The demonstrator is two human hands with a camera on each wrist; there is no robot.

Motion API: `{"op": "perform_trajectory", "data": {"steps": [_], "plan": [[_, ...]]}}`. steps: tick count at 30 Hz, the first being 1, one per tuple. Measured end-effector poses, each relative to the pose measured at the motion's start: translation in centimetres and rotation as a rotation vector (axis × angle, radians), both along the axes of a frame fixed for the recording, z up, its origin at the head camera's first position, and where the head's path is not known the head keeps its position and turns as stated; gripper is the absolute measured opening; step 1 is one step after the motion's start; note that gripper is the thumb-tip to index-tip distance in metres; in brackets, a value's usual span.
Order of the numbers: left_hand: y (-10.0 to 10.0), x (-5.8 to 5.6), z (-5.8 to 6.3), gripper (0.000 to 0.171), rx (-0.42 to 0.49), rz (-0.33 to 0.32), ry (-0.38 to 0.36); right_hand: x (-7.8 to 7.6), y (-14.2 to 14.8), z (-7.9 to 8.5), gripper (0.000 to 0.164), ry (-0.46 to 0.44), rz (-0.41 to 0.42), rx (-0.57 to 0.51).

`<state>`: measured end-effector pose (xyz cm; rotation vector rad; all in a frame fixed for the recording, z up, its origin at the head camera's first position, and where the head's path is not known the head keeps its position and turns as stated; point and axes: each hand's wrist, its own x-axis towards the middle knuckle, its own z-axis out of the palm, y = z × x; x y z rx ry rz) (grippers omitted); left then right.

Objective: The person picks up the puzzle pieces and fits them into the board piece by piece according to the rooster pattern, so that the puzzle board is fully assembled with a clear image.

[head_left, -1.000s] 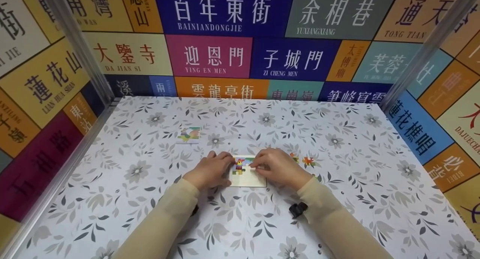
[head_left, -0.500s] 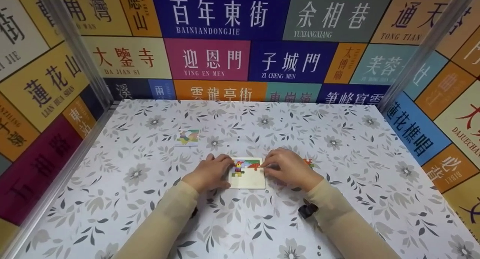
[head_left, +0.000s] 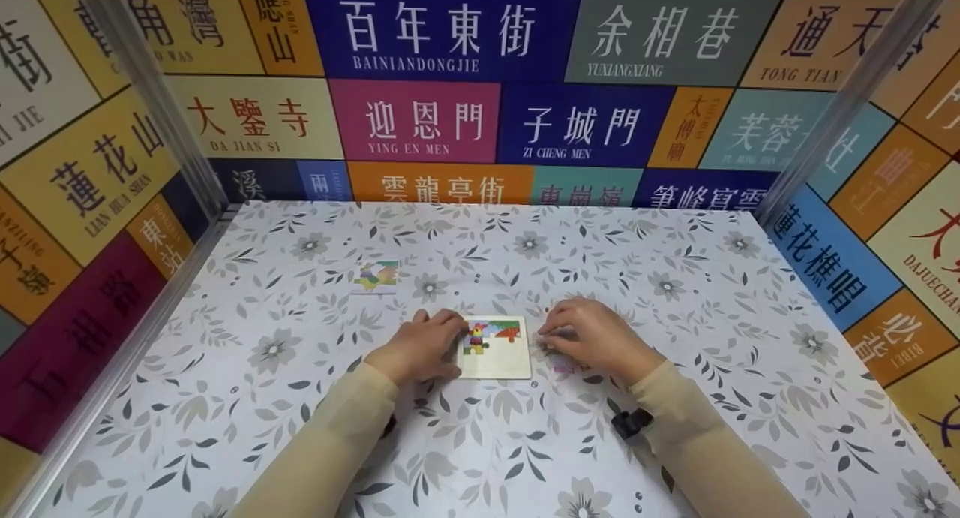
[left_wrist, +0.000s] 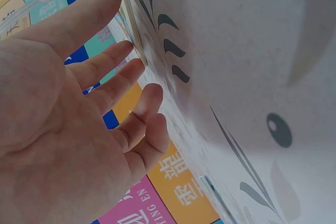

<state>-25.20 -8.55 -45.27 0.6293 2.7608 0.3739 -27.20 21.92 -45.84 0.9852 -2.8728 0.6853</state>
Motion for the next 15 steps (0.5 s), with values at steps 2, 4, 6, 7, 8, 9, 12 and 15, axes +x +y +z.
{"op": "perform_trajectory", "data": {"steps": [2, 4, 6, 7, 8, 9, 12, 15], "plan": [[0.0, 0.1, 0.0, 0.067, 0.005, 0.001, 0.001, 0.1, 0.3, 0.0, 0.012, -0.003, -0.010, -0.006], [0.1, 0.1, 0.0, 0.067, 0.016, -0.004, 0.000, 0.2, 0.6, -0.1, 0.012, -0.010, -0.023, -0.009], [0.1, 0.1, -0.1, 0.067, 0.023, -0.009, -0.003, 0.3, 0.9, 0.0, 0.012, -0.023, -0.034, -0.011], [0.1, 0.2, -0.1, 0.067, 0.027, -0.009, -0.005, 0.3, 1.0, 0.0, 0.012, -0.032, -0.039, -0.012], [0.1, 0.1, -0.1, 0.067, 0.027, -0.008, -0.006, 0.2, 1.1, 0.0, 0.012, -0.039, -0.038, -0.017], [0.1, 0.1, -0.1, 0.067, 0.023, -0.004, -0.008, 0.2, 1.1, 0.0, 0.012, -0.043, -0.035, -0.023], [0.0, 0.0, -0.1, 0.067, 0.008, 0.004, -0.002, 0.0, 1.4, 0.1, 0.013, -0.036, -0.029, -0.032], [0.0, 0.1, 0.0, 0.067, 0.006, -0.006, 0.004, -0.1, 1.9, 0.0, 0.012, 0.004, -0.026, -0.023]]}}
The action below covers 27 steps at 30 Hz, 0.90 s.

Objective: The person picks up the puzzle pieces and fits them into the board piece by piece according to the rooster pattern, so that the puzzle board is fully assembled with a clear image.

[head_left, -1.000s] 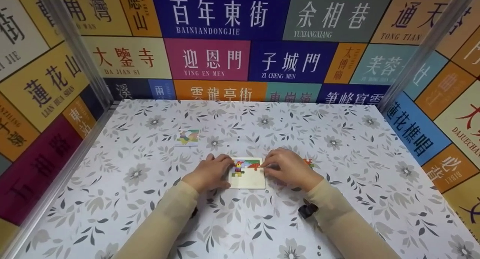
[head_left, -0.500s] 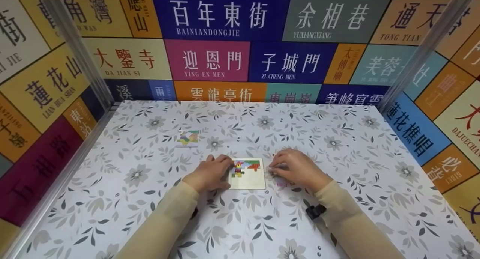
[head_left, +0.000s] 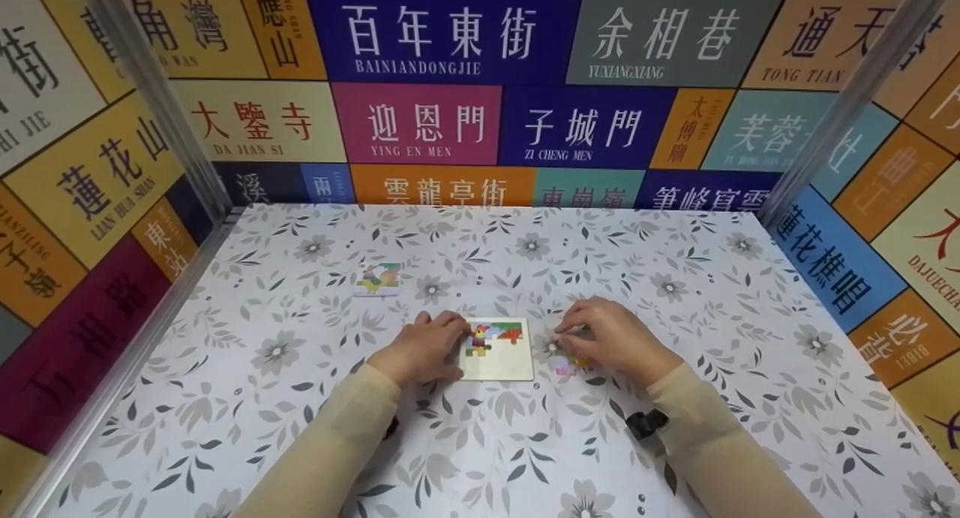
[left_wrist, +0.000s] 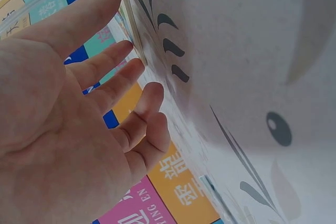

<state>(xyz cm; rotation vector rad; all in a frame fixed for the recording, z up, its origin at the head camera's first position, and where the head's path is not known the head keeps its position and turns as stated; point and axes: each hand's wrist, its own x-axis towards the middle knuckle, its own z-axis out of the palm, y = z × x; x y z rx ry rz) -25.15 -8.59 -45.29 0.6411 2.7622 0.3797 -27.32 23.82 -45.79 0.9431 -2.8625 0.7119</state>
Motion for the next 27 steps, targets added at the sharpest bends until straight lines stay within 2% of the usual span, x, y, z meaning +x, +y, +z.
{"op": "perform_trajectory", "data": {"steps": [6, 13, 27], "plan": [[-0.1, 0.1, 0.3, 0.066, 0.011, -0.019, -0.001, -0.2, 1.2, -0.3, 0.012, 0.066, -0.002, 0.042], [0.1, 0.0, 0.3, 0.065, -0.003, -0.008, -0.014, -0.4, 1.9, -0.5, 0.019, 0.022, -0.047, 0.067], [0.1, 0.0, 0.2, 0.066, -0.007, 0.006, -0.026, -1.5, 3.6, -1.2, 0.024, -0.007, -0.091, 0.060]]}}
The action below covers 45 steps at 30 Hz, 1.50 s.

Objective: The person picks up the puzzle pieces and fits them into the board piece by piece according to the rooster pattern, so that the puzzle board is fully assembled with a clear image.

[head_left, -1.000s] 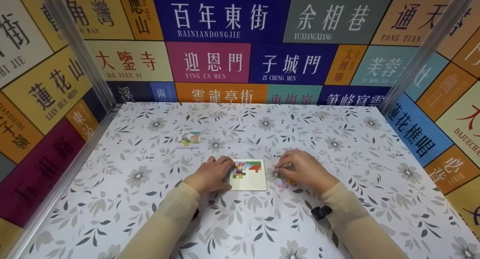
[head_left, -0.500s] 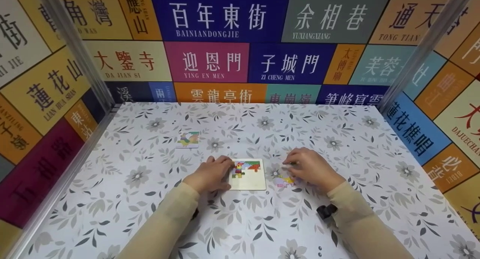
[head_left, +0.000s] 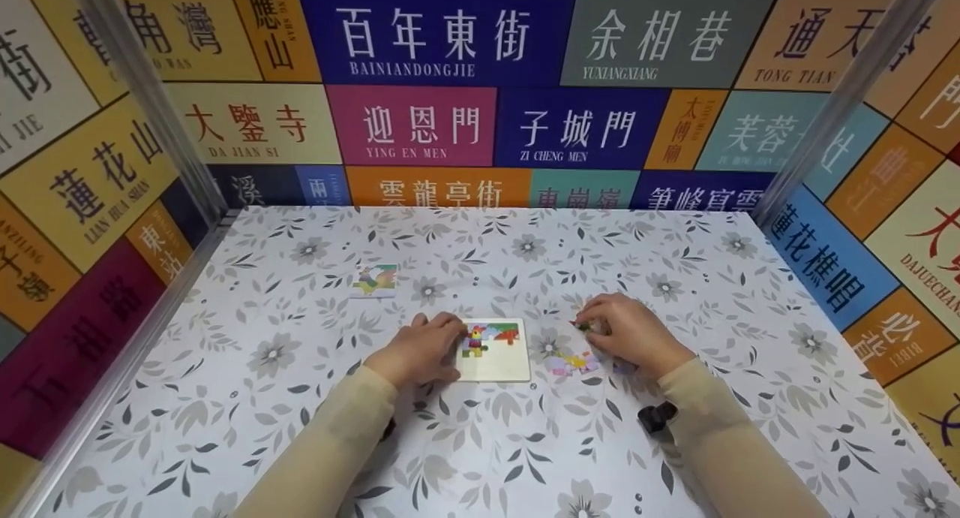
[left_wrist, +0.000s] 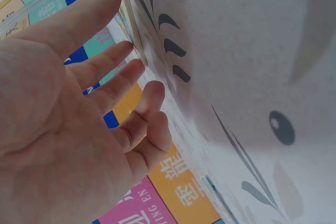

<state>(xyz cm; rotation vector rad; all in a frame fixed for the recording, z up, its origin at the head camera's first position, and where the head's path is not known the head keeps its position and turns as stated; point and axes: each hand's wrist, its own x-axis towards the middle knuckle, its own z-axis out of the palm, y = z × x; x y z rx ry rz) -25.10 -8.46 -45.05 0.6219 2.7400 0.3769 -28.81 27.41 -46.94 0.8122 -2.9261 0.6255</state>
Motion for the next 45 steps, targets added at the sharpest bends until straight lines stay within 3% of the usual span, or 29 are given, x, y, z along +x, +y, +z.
{"op": "perform_trajectory", "data": {"steps": [7, 21, 33, 38, 45], "plan": [[0.0, 0.1, 0.6, 0.064, 0.017, -0.016, 0.020, -0.7, 0.7, 0.7, 0.027, -0.028, -0.009, 0.008], [0.1, 0.0, 0.3, 0.066, 0.017, 0.006, 0.005, -1.1, 0.4, 0.8, 0.026, -0.093, -0.040, 0.030], [0.0, 0.0, 0.0, 0.067, 0.014, 0.000, 0.007, -1.5, 0.7, 0.5, 0.029, -0.075, 0.079, -0.009], [-0.2, -0.1, -0.1, 0.065, 0.009, -0.021, 0.044, -1.6, 0.7, 0.4, 0.022, -0.044, 0.088, -0.024], [-0.2, -0.1, -0.2, 0.067, 0.014, -0.017, 0.036, -1.7, 0.6, 0.2, 0.022, -0.074, 0.094, -0.023]]}}
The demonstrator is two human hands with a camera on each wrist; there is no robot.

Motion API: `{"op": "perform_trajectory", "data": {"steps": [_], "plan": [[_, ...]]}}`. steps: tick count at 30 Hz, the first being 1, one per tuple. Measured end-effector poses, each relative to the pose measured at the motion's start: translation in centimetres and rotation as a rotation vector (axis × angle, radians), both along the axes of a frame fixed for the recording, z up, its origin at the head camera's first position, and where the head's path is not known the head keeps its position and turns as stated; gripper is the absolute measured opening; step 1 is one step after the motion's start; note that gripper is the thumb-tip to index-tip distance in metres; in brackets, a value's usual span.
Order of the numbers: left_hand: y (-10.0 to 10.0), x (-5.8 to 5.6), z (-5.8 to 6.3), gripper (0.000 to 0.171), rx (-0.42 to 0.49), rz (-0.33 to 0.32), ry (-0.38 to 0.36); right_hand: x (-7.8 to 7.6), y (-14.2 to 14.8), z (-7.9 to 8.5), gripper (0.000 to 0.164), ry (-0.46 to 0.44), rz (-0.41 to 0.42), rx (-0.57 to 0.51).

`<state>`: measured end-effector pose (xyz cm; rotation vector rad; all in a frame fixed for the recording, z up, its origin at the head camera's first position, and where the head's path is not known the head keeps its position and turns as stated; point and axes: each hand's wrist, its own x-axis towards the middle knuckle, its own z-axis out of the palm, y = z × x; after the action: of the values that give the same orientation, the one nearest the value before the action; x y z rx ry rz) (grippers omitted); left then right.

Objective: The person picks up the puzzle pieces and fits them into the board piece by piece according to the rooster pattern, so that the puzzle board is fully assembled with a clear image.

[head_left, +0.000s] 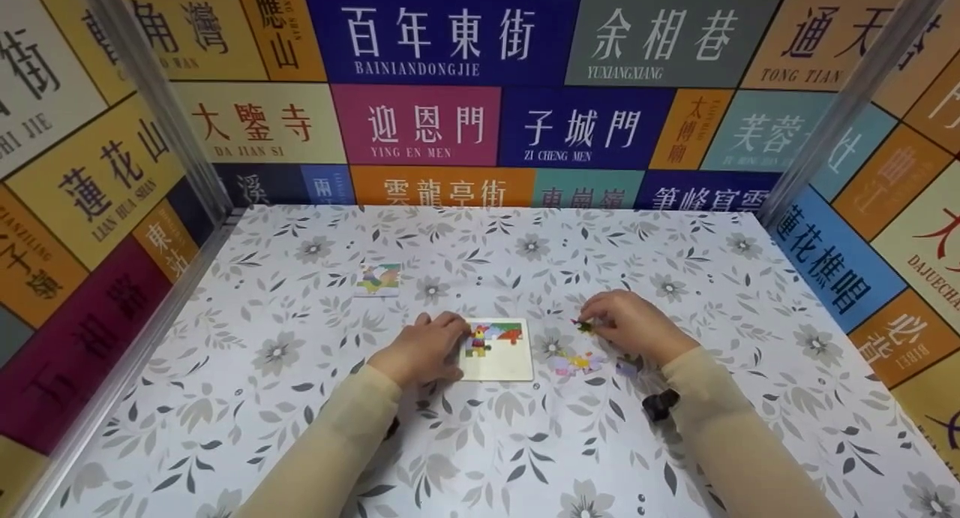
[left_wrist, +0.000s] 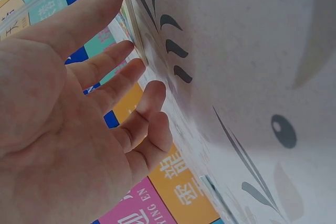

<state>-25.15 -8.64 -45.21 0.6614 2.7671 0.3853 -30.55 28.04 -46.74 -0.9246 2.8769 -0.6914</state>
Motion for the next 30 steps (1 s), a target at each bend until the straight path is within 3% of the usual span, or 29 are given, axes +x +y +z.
{"op": "perform_trajectory", "data": {"steps": [17, 23, 30], "plan": [[0.10, 0.01, 0.14, 0.068, -0.011, 0.011, -0.017, 0.28, -0.04, -0.21, 0.014, 0.076, -0.027, 0.037], [0.18, 0.32, 0.39, 0.063, -0.004, 0.001, 0.010, 0.34, -0.09, -0.16, 0.015, 0.057, -0.059, 0.045], [0.25, 0.20, 0.29, 0.065, -0.010, 0.024, -0.014, 0.81, -0.53, 0.04, 0.015, 0.046, -0.072, 0.019]]}}
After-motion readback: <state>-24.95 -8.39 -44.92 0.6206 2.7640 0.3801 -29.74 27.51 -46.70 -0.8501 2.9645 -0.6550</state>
